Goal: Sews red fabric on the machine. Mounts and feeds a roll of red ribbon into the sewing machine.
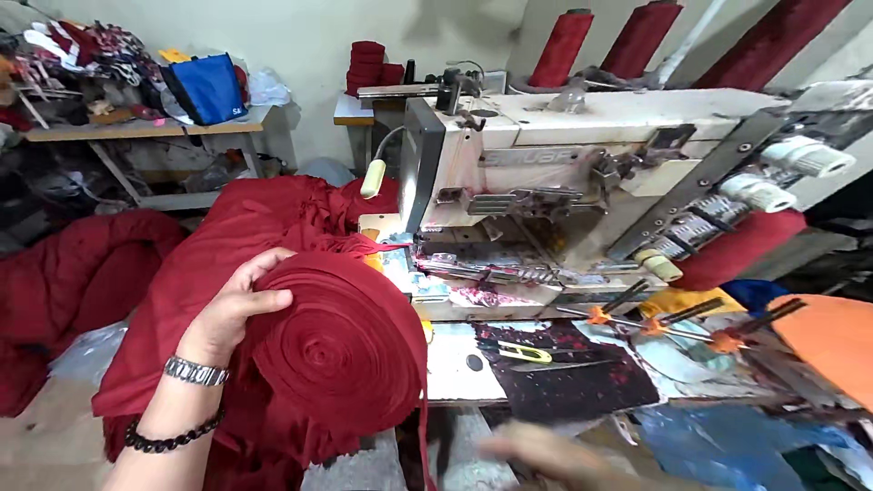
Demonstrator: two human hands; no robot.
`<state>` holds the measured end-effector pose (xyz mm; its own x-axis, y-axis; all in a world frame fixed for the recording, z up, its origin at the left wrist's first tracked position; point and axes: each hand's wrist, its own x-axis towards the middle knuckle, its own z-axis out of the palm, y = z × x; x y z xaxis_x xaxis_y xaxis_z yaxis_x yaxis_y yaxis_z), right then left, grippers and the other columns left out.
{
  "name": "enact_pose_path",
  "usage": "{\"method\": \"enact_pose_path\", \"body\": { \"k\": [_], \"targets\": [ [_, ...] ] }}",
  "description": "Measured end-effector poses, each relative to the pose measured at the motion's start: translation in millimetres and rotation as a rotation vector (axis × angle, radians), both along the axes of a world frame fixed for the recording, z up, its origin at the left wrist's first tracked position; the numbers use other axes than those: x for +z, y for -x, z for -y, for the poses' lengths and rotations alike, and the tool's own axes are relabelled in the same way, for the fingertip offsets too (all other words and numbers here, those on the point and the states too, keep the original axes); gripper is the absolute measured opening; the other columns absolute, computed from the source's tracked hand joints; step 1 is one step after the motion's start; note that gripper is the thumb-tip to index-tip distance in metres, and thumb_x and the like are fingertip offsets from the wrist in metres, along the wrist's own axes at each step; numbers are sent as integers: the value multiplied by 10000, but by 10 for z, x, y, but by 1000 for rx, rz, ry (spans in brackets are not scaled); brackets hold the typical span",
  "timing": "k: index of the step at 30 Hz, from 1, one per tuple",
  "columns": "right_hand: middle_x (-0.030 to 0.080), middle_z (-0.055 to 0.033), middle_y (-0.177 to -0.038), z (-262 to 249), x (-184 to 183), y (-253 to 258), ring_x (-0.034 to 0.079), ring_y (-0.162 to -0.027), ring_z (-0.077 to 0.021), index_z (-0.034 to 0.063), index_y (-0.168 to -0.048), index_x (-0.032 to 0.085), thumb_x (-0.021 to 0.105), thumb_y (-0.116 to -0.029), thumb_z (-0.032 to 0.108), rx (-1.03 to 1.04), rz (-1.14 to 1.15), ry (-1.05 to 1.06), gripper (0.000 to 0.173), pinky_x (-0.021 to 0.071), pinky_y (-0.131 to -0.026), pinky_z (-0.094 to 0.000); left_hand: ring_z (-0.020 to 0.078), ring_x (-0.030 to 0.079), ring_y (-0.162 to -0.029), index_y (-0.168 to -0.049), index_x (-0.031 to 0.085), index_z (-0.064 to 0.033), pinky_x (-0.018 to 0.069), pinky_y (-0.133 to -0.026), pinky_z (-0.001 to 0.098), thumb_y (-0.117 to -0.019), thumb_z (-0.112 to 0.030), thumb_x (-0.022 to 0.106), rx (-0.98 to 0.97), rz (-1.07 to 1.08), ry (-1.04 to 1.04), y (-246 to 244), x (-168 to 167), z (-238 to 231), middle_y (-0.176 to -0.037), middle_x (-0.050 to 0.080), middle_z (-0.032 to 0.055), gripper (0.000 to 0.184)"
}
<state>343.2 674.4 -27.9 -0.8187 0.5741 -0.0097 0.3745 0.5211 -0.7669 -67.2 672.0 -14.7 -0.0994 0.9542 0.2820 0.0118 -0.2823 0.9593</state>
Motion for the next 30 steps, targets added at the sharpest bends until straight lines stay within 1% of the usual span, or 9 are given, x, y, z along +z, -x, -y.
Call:
{"method": "enact_pose_path", "body": {
  "k": [3,5,7,10,14,16,19,23,30],
  "targets": [
    [641,-121,-1345,-209,323,246,645,-1196,-162,31,-1432,561,649,-975,436,-242,-189,-160,617,574,-980,-361,41,706,-860,-1113,739,-186,601,-739,214,-794,-341,815,-278,-307,-72,-223,323,-68,-977,752,-50,364],
    [614,-73,-1410,-218,511,440,607,-1270,-160,119,-1504,502,649,-868,683,-280,-165,-230,862,557,-1017,-415,21,695,-892,-1091,743,-180,604,-766,217,-815,-339,798,-350,-549,-129,-458,495,-92,-984,741,-87,324],
    [613,-110,-1398,-113,710,637,632,-1228,-244,127,-1545,442,755,-800,626,-257,-42,-201,950,561,-970,-518,-29,670,-921,-1088,735,-239,599,-795,225,-818,-434,779,-330,-778,-191,-695,602,-54,-984,716,-146,336],
    [652,-158,-1332,-19,845,655,666,-1174,-289,97,-1562,407,795,-865,350,-280,1,-101,838,552,-964,-520,-17,667,-972,-1165,684,-271,601,-837,297,-795,-552,746,-250,-925,-267,-1022,681,-15,-1030,714,-132,470],
    [706,-153,-1234,70,828,76,695,-1124,-215,-1,-1378,592,772,-898,205,-344,-313,-145,552,569,-963,-443,113,660,-1088,-1341,490,49,555,-947,339,-884,-550,684,-541,-547,-216,-1281,799,-182,-1211,678,78,778],
    [712,-82,-1224,130,891,-338,686,-1103,-97,5,-1339,621,783,-871,158,-474,-476,-151,518,583,-958,-316,125,642,-1194,-1410,543,-112,527,-1003,326,-876,-757,540,-597,-202,-131,-1513,664,-294,-1316,676,17,838],
    [758,43,-1042,140,993,-1008,725,-929,-52,163,-1253,683,801,-846,223,-797,-655,-17,428,630,-809,-266,1,706,-1002,-1096,755,-331,587,-874,229,-831,-761,555,-528,333,68,-2212,312,-266,-1070,767,-110,543],
    [757,-73,-966,61,1054,-1699,754,-820,-161,98,-1286,598,725,-841,134,-1162,-868,86,464,652,-716,-326,139,682,-1164,-1302,700,-224,553,-1015,359,-889,-638,637,-1164,798,41,-3297,-152,-688,-1249,724,1,588],
    [733,-45,-999,66,798,-2400,746,-843,-126,35,-1368,461,670,-869,172,-1415,-945,127,558,652,-725,-314,157,756,-955,-1085,732,-160,624,-882,352,-787,-316,859,-998,917,308,-4498,48,-758,-1026,779,49,361]
  ]
}}
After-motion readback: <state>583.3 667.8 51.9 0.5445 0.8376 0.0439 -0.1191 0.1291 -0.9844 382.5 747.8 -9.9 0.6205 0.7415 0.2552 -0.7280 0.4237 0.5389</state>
